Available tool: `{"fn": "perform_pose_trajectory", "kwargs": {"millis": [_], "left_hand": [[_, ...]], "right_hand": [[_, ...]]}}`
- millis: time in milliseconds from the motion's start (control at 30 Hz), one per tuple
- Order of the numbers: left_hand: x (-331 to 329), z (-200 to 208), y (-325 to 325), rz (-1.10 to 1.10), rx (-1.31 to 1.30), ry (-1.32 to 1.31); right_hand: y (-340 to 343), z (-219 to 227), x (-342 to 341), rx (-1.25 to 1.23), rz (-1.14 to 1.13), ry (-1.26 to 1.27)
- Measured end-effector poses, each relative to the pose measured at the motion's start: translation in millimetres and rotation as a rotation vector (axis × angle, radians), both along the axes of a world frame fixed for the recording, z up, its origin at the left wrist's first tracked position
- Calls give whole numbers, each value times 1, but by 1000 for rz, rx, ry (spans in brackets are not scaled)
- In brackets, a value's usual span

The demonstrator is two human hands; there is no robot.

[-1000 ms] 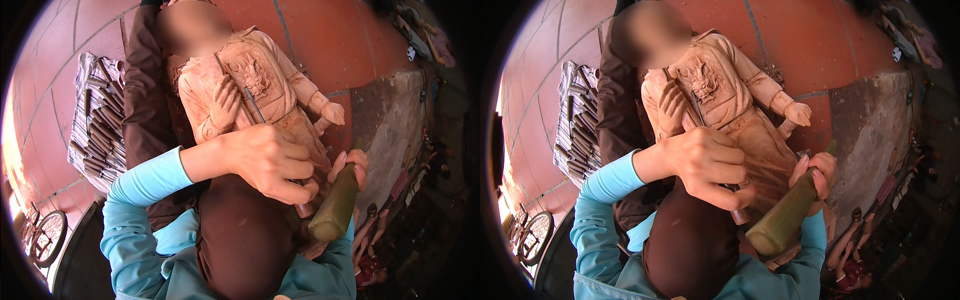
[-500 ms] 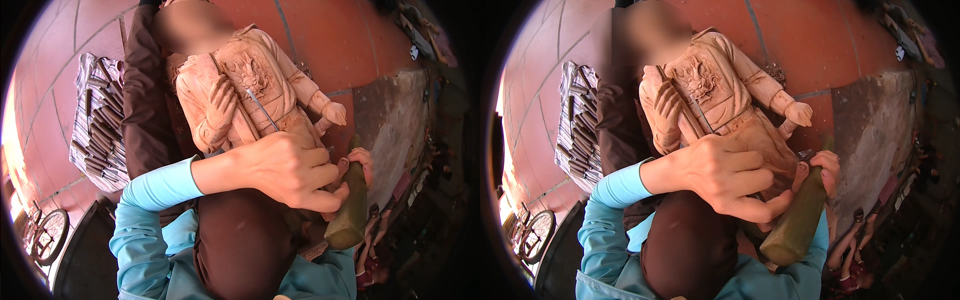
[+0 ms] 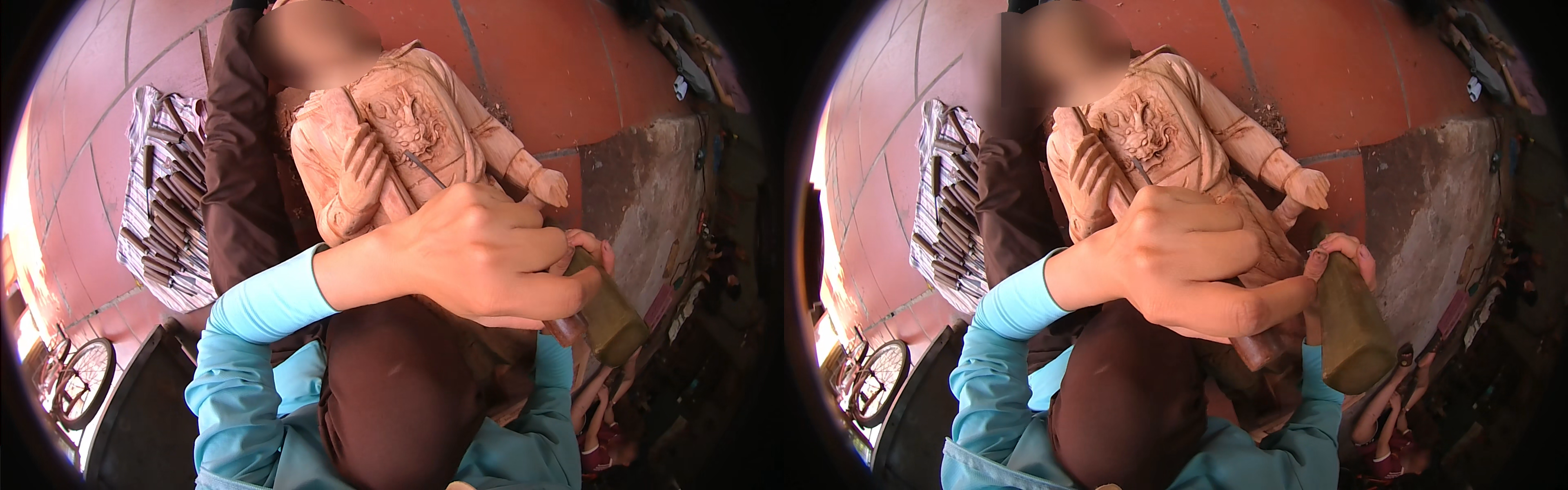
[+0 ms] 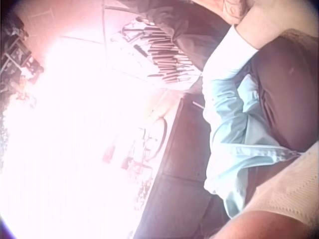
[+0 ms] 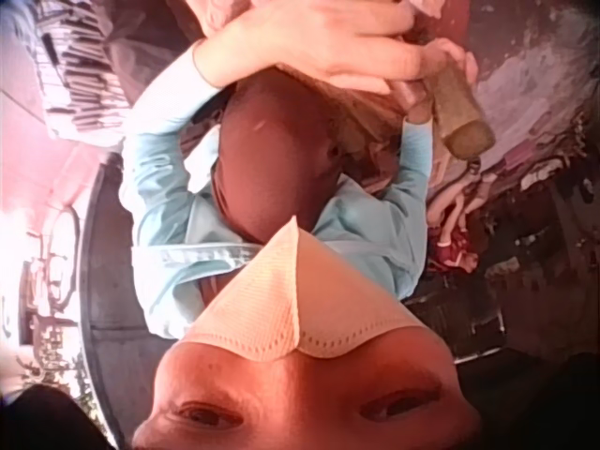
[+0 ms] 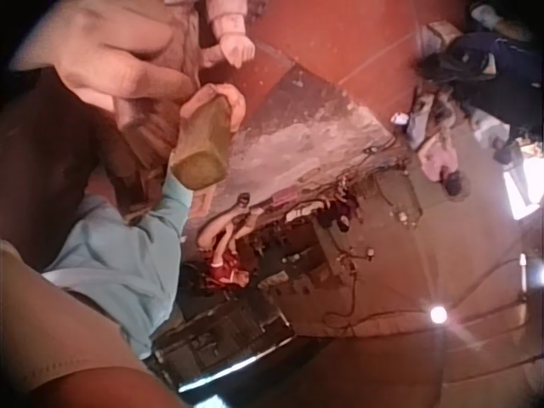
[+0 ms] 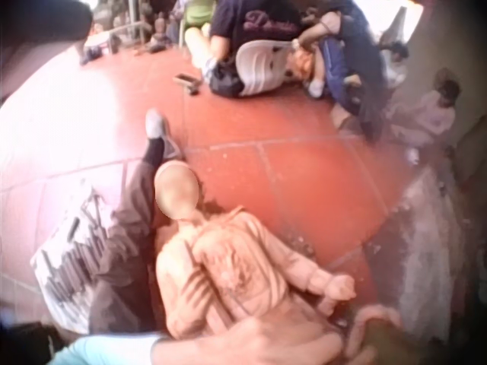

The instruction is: The person is carving a wooden statue of a figure using a chisel and a mallet. They repeatedly strike the chisel with the mallet to shape the wood, focusing on the torso and arm areas of the sculpture.

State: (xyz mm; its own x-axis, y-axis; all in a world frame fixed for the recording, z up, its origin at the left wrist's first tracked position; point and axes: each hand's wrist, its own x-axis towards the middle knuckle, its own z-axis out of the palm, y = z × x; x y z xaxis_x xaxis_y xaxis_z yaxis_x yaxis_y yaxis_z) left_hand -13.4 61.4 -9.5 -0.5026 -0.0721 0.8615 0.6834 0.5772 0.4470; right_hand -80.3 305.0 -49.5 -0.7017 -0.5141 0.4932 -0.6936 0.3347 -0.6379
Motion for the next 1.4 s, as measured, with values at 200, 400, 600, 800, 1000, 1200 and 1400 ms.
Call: {"fn": "perform_pose_trajectory", "kwargs": {"millis": [200,400,600,800,1000,1200,1400], "left_hand": [[12,-8,-9,-149,-42,83],[23,-19,-20,-347,-120,109],[32,-14,-54,-566,-189,95],[43,7,-51,-282,-324,146],[10,-7,18,157,-262,9],[-16,-7,27,203,-166,-124],[-27,-10,24,251,-108,-121]], "right_hand": [[-2,-7,-5,-10,9,95],[7,-3,-1,103,-64,57],[3,0,-3,132,-62,130],[5,-6,-8,53,-7,146],[-7,-4,-10,-194,283,-35],[-14,17,-16,55,76,72],[-4,9,-24,261,-74,240]]}}
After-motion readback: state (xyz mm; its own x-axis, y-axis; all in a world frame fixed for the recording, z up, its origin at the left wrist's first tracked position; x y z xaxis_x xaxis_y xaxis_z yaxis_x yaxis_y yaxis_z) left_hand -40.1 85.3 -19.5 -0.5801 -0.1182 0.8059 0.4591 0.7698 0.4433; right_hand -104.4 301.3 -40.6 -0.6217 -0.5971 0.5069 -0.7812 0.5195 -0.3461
